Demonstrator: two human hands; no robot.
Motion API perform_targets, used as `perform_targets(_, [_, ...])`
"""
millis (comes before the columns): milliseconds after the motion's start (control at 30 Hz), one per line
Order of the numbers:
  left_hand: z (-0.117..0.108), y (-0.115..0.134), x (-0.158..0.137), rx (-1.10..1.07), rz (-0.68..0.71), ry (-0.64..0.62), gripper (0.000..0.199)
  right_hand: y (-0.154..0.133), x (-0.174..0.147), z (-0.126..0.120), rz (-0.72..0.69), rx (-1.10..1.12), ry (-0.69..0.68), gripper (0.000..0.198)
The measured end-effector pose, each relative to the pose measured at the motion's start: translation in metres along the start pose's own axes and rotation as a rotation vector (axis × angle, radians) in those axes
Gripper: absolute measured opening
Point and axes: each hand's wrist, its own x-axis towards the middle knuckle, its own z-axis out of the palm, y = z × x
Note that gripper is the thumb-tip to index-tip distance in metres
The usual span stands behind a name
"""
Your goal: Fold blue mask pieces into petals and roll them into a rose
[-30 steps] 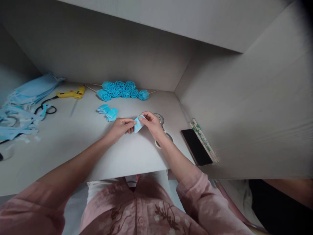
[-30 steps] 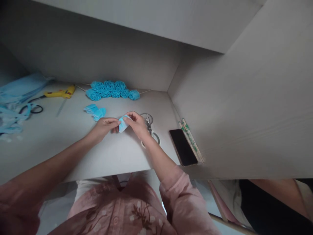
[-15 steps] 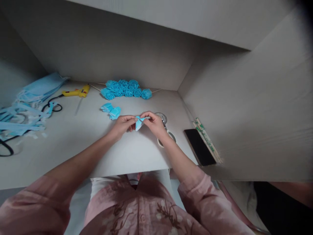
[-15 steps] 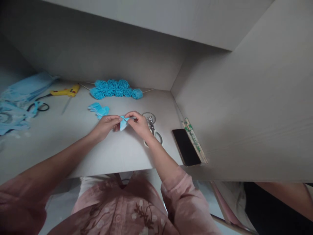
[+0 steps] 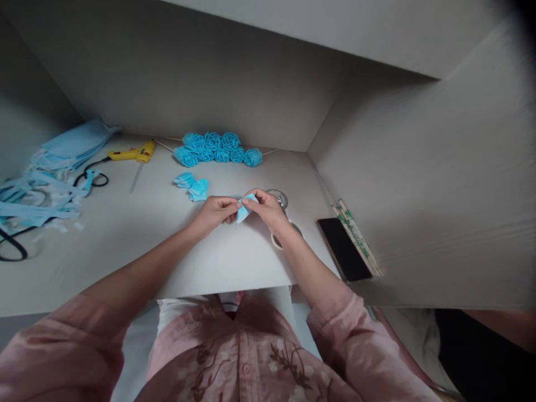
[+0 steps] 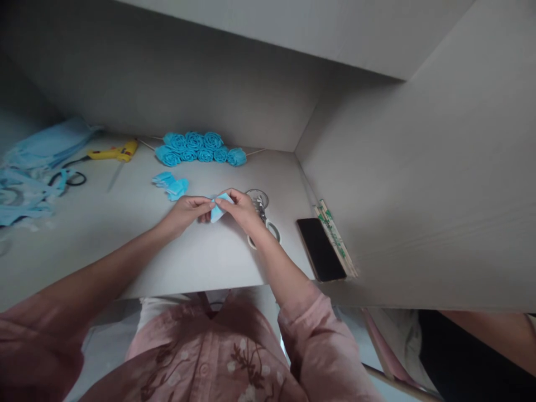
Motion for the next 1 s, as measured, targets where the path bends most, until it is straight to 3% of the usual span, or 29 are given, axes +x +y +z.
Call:
perform_targets(300, [-0.0006,0.0012,-0.0004,0.007,-0.026,0.03,0.034,0.0073,0.002,-0.0002,-0.113,-0.147,0.058,0.027])
perform_targets(500, [-0.0028,-0.0006,0.0022,-0.029,-0.075,0.09,0.03,0.0003,-0.0021,0.0027,-0.223,-0.343,0.112,0.008])
perform_targets(700, [-0.0044,-0.0016,0.0029,-0.119,-0.058,0.046,0.03,-0.0009,-0.0038,0.0023,-0.328,-0.445,0.088,0.018])
perform_targets(1000, [-0.0031,-0.0014,0.0023,-0.106,-0.066,0.078,0.033,-0.0027,-0.0047,0.0017,-0.298,-0.455,0.07,0.019])
